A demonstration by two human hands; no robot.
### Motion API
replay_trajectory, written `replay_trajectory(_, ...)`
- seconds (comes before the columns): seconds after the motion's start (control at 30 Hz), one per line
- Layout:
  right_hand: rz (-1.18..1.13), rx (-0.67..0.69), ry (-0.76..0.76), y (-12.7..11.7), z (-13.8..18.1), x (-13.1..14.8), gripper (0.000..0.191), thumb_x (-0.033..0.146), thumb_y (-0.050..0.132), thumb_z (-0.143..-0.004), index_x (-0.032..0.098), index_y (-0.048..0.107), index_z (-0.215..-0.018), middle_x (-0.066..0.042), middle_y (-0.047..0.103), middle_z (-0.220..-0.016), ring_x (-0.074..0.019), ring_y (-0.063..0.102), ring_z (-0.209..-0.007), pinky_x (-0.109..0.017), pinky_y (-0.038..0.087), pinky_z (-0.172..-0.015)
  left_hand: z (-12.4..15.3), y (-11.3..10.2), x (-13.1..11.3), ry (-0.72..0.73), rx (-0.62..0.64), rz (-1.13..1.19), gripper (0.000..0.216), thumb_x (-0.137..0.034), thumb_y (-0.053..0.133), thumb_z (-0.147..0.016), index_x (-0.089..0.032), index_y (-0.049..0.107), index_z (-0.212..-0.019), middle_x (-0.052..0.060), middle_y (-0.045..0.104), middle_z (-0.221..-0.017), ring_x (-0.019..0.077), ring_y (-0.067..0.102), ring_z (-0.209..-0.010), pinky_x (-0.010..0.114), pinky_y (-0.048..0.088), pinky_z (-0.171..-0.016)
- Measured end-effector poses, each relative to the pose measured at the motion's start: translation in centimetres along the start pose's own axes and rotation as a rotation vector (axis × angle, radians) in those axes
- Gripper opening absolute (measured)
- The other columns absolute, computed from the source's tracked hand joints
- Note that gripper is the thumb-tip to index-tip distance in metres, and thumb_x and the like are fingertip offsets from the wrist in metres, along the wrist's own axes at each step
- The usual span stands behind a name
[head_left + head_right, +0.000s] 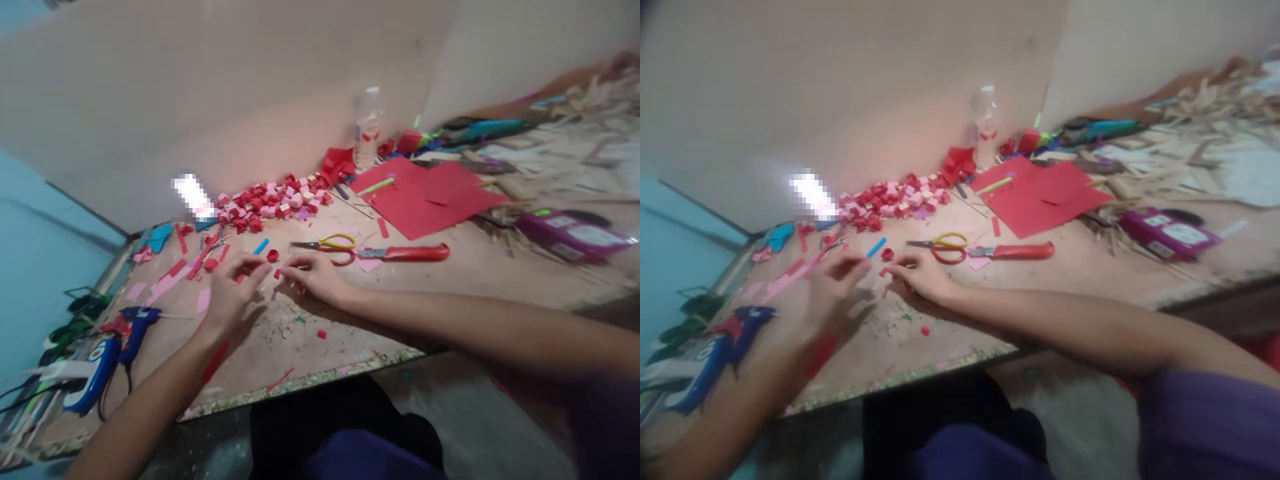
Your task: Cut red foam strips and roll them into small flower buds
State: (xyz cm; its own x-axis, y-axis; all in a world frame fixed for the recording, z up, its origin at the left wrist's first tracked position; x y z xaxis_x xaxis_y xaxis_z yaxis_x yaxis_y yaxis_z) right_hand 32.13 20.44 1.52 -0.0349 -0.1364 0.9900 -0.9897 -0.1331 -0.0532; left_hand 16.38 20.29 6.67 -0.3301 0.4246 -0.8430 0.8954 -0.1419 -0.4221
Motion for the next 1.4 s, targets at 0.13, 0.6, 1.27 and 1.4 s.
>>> replay_trajectory(0.13,0.055,0.051,0.005,0.2,0.0,0.2,0.023,0.037,0.075,-0.091,0.015,0.080,-0.088,-0.003,0.072,-0.072,-0.0139,0.059,-0.058,-0.028,0.046,-0.057,0.6,1.9,3.9,-0.283,0.079,0.279,0.036,-0.046,0.089,-0.081,-0.020,0.082,-0.105,0.011,0.079,-0.102,0.0213,0.074,-0.083,0.030,0.062,-0.064)
replay_trajectory(0.6,-0.008,0.174,0.101,1.3,0.3,-0.1,0.017,0.034,0.078,-0.087,0.017,0.080,-0.089,-0.002,0.072,-0.070,-0.0131,0.060,-0.055,-0.028,0.043,-0.053,0.4,2.3,6.6,-0.294,0.052,0.489,0.024,-0.043,0.093,-0.076,-0.020,0.085,-0.080,0.007,0.081,-0.080,0.0199,0.074,-0.072,0.030,0.059,-0.067)
replay_trajectory(1.27,0.074,0.183,0.072,1.5,0.4,-0.2,0.017,0.034,0.078,-0.090,0.016,0.078,-0.090,0.000,0.070,-0.063,-0.0142,0.065,-0.054,-0.026,0.050,-0.054,0.4,1.7,5.7,-0.149,0.013,0.282,0.023,-0.044,0.081,-0.090,-0.021,0.086,-0.086,0.006,0.081,-0.088,0.0194,0.073,-0.080,0.032,0.060,-0.073)
replay_trajectory(1.4,0.090,0.169,0.048,1.5,0.3,0.0,0.015,0.032,0.078,-0.089,0.017,0.078,-0.088,-0.001,0.072,-0.067,-0.0145,0.065,-0.055,-0.028,0.051,-0.055,0.7,1.1,3.1,0.066,-0.003,0.027,0.024,-0.037,0.067,-0.103,-0.023,0.086,-0.095,0.005,0.080,-0.096,0.0199,0.073,-0.092,0.035,0.058,-0.087)
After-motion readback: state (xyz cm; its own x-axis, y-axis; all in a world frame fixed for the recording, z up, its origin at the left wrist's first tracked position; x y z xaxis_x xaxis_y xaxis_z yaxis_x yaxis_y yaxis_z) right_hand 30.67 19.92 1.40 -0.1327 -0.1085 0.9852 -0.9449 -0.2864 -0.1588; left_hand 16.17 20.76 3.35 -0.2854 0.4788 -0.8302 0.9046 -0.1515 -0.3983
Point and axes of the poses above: each hand's wrist, its own z-axis away from the middle knuckle, its own y-axis out of the palm, x = y × z, the point moved 10 cm from there along -z, towards the middle knuckle
